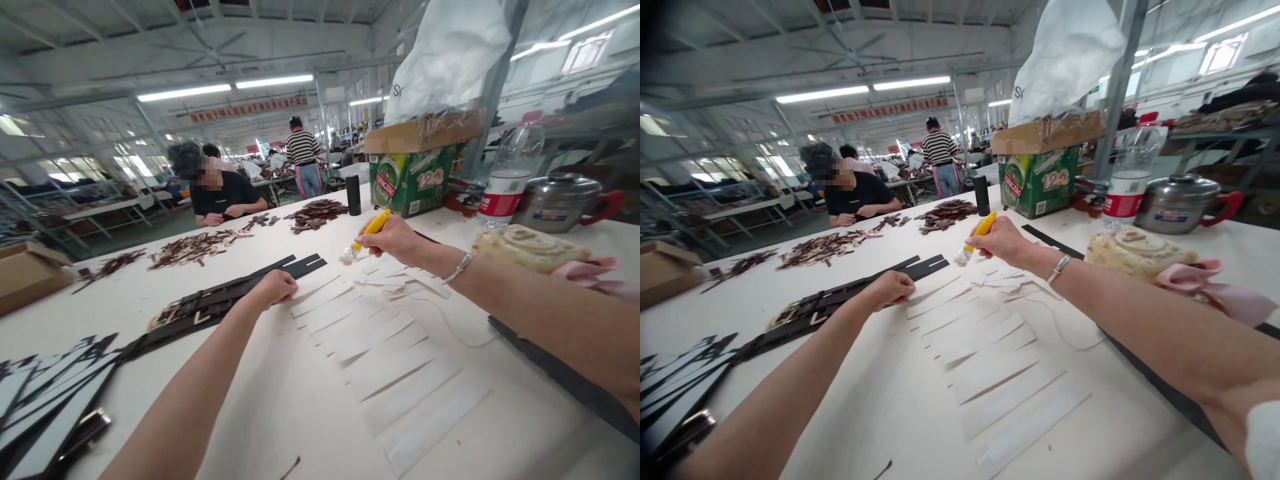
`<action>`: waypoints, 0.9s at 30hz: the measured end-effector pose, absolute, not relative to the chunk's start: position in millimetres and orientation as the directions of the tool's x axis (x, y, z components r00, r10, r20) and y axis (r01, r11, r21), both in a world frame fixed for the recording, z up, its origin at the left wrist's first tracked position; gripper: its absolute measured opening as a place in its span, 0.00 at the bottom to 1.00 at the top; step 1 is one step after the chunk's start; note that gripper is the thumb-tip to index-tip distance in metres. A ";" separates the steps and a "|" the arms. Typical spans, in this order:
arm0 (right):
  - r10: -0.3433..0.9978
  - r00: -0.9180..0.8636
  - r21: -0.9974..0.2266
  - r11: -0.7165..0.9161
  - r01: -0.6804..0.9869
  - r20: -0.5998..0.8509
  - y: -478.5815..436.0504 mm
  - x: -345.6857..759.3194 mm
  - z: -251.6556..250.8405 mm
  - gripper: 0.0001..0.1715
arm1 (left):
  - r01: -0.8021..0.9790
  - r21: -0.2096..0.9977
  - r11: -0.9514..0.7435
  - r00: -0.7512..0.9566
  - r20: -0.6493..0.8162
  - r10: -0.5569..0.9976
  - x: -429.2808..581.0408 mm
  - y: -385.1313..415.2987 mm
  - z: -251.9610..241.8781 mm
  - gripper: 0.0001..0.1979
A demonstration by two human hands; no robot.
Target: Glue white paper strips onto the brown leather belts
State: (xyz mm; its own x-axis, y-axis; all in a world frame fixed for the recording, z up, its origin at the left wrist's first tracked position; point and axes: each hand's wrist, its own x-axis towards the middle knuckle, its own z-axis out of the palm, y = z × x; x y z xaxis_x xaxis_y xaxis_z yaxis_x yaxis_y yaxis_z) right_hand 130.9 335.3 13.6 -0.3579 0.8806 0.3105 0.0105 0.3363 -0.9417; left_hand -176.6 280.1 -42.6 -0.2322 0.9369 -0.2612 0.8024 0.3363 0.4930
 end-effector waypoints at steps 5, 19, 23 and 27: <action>0.843 -0.470 -0.953 0.304 0.017 0.260 330.5 80.6 -1.9 0.19 | 0.898 0.383 0.219 -0.173 -0.151 0.973 -187.3 258.9 -60.1 0.14; 0.693 -0.715 -0.936 0.303 0.180 0.087 343.1 0.2 -42.0 0.07 | 0.972 0.222 -0.080 0.018 0.268 0.963 -189.9 217.5 -89.2 0.16; 0.718 -0.696 -0.877 0.338 0.343 0.004 354.1 9.8 -34.5 0.06 | 0.982 0.153 -0.112 0.068 0.269 0.961 -187.1 215.0 -94.6 0.17; 0.804 -0.590 -0.769 0.329 0.548 -0.076 372.5 30.8 -23.4 0.11 | 0.990 0.102 -0.100 0.068 0.277 0.958 -182.9 213.3 -94.9 0.15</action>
